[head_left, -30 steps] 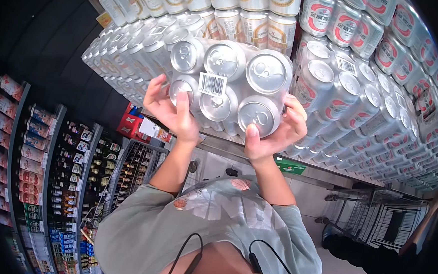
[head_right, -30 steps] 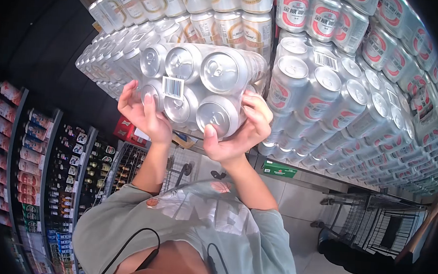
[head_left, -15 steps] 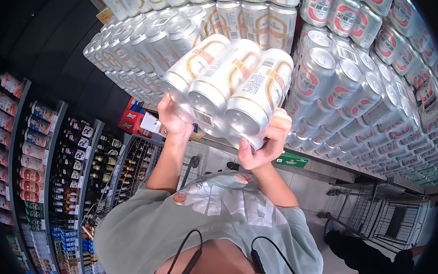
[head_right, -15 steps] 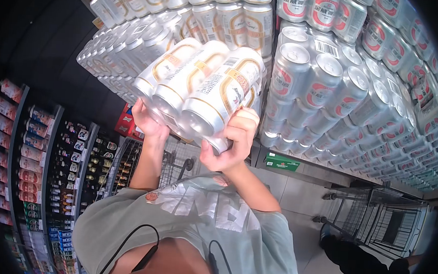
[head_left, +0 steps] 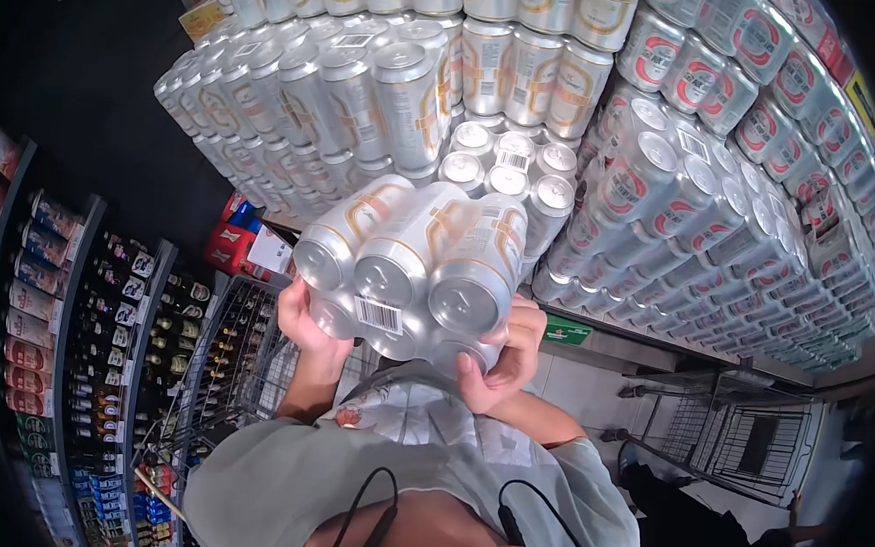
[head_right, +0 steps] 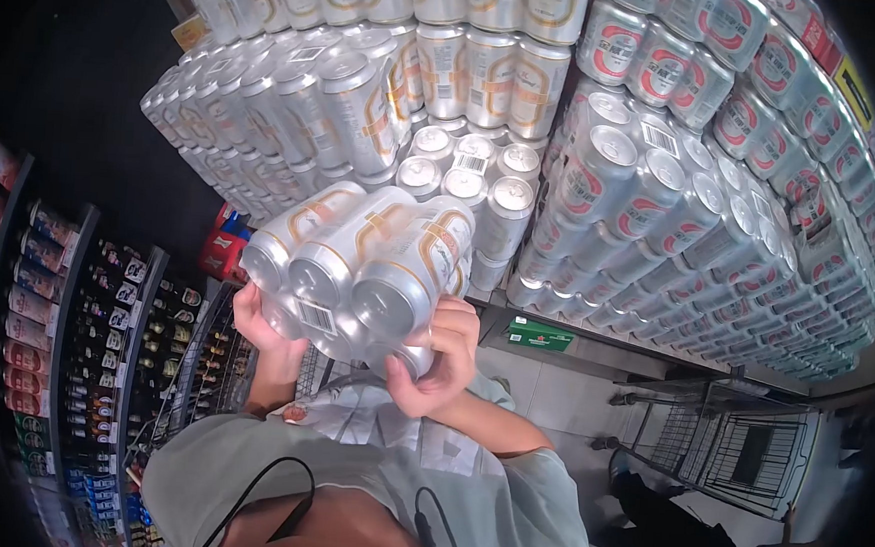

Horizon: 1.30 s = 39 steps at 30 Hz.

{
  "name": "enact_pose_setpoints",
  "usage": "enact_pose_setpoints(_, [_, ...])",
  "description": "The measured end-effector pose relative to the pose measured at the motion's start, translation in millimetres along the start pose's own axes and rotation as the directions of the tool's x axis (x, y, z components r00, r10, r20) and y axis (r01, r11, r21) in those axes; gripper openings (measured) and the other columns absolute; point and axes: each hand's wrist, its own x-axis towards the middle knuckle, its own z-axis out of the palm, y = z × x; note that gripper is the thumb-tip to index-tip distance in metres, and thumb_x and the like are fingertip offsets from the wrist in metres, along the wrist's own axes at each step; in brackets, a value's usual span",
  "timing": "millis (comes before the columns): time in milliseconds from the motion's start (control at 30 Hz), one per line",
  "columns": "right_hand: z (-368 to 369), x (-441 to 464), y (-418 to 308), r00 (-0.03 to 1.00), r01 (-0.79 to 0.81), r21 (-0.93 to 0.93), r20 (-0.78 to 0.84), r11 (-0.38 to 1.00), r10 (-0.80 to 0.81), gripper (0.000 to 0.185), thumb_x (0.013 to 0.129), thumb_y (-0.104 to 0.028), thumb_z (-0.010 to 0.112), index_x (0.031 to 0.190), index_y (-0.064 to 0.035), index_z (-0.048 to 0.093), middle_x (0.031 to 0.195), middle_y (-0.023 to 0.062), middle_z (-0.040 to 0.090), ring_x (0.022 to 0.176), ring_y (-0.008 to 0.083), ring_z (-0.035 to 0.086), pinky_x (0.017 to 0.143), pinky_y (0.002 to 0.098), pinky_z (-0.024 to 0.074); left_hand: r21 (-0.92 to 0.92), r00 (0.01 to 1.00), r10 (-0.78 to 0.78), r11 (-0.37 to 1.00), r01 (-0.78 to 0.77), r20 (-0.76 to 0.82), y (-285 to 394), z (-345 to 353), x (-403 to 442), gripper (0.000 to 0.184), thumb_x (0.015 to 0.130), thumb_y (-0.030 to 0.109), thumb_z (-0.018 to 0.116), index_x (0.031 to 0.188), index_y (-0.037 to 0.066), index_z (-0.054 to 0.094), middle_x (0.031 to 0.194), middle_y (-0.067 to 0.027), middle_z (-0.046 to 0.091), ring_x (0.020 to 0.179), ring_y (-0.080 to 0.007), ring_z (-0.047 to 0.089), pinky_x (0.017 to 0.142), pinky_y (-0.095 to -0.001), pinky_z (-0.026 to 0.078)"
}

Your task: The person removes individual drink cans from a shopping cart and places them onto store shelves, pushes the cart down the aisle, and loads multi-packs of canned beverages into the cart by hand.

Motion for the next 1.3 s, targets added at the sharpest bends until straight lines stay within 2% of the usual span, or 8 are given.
enact_pose_setpoints(200, [63,-39,4,0.813,-0.573,0.196,0.254,0.796,0.523,0.027,0.077,-0.005,0.066,0.103,-0.0017,0.056,0.107,0.0082,0.044,0.101,0.0177,0.047,0.091,0.0302,0.0367,-0.039,0.96,-0.024,0.999,0.014,-0.277,35,-67,-36,0.039,0.089,0.025,0.044,0.117,0.001,0.055,0.116,-0.0099,0.06,0.11,-0.0221,0.057,0.097,-0.036,0.042])
enact_pose_setpoints(500, [198,-130,21,0.242,-0.961,0.062,0.658,0.27,0.713,0.016,0.084,0.006,0.055,0.096,-0.0019,0.061,0.1,0.0012,0.047,0.09,0.0097,0.05,0.082,0.0233,0.0401,-0.038,0.744,0.047,0.995,-0.096,-0.667,100,-226,-155,0.034,0.088,0.028,0.046,0.107,0.003,0.057,0.104,-0.0082,0.063,0.1,-0.0198,0.059,0.093,-0.0336,0.043])
enact_pose_setpoints(667, [300,-166,7,-0.056,-0.987,-0.137,0.773,0.081,0.632,0.011,0.086,0.0,0.055,0.094,-0.0032,0.06,0.096,-0.0006,0.051,0.089,0.0084,0.051,0.082,0.0231,0.0389,0.01,0.589,0.204,0.949,-0.316,-0.782,164,-254,-188,0.012,0.088,0.019,0.051,0.095,0.009,0.053,0.097,-0.0017,0.054,0.095,-0.0139,0.053,0.088,-0.0287,0.041])
enact_pose_setpoints(867, [412,-260,34,-0.237,-0.917,-0.37,0.806,0.147,0.543,0.01,0.088,-0.004,0.055,0.095,-0.0041,0.062,0.095,0.0009,0.059,0.091,0.0093,0.053,0.083,0.025,0.0401,0.21,0.292,0.24,0.969,-0.133,-0.926,215,-346,-193,0.007,0.086,0.014,0.055,0.089,0.008,0.054,0.082,-0.0007,0.055,0.077,-0.0094,0.053,0.072,-0.0248,0.044])
enact_pose_setpoints(1000, [490,-382,92,-0.369,-0.713,-0.584,0.783,0.388,0.501,0.013,0.082,-0.01,0.06,0.089,-0.0005,0.065,0.09,0.0013,0.06,0.089,0.0114,0.054,0.081,0.0267,0.0402,-0.183,0.121,-0.174,0.981,-0.065,-0.977,237,-472,-186,0.031,0.079,0.026,0.055,0.101,0.005,0.061,0.093,-0.009,0.063,0.082,-0.0206,0.061,0.075,-0.0334,0.049])
enact_pose_setpoints(1100, [524,-466,126,-0.575,-0.676,-0.733,0.59,0.077,0.568,0.016,0.078,-0.014,0.061,0.085,0.0003,0.066,0.084,0.0016,0.061,0.083,0.0124,0.053,0.077,0.0272,0.0396,-0.176,0.026,-0.176,0.984,0.012,-0.984,220,-569,-191,0.031,0.077,0.025,0.054,0.101,0.005,0.061,0.092,-0.0091,0.063,0.081,-0.0218,0.061,0.074,-0.038,0.05])
enact_pose_setpoints(1167, [546,-498,137,-0.648,-0.572,-0.81,0.542,0.129,0.535,0.02,0.079,-0.019,0.063,0.095,-0.0073,0.067,0.092,-0.0003,0.063,0.088,0.0095,0.053,0.077,0.0259,0.0387,-0.191,0.046,-0.188,0.98,-0.064,-0.981,220,-604,-192,0.029,0.073,0.027,0.061,0.098,0.013,0.059,0.098,-0.0043,0.053,0.093,-0.0214,0.047,0.086,-0.0425,0.038])
enact_pose_setpoints(1300, [564,-559,155,-0.674,-0.535,-0.835,0.513,0.127,0.531,0.025,0.078,-0.019,0.064,0.099,-0.0055,0.068,0.096,0.0004,0.065,0.088,0.0103,0.054,0.08,0.0267,0.0388,-0.175,-0.066,-0.178,0.983,-0.046,-0.982,223,-666,-201,0.031,0.073,0.018,0.057,0.102,0.006,0.06,0.1,-0.0065,0.055,0.095,-0.0223,0.051,0.088,-0.043,0.04])
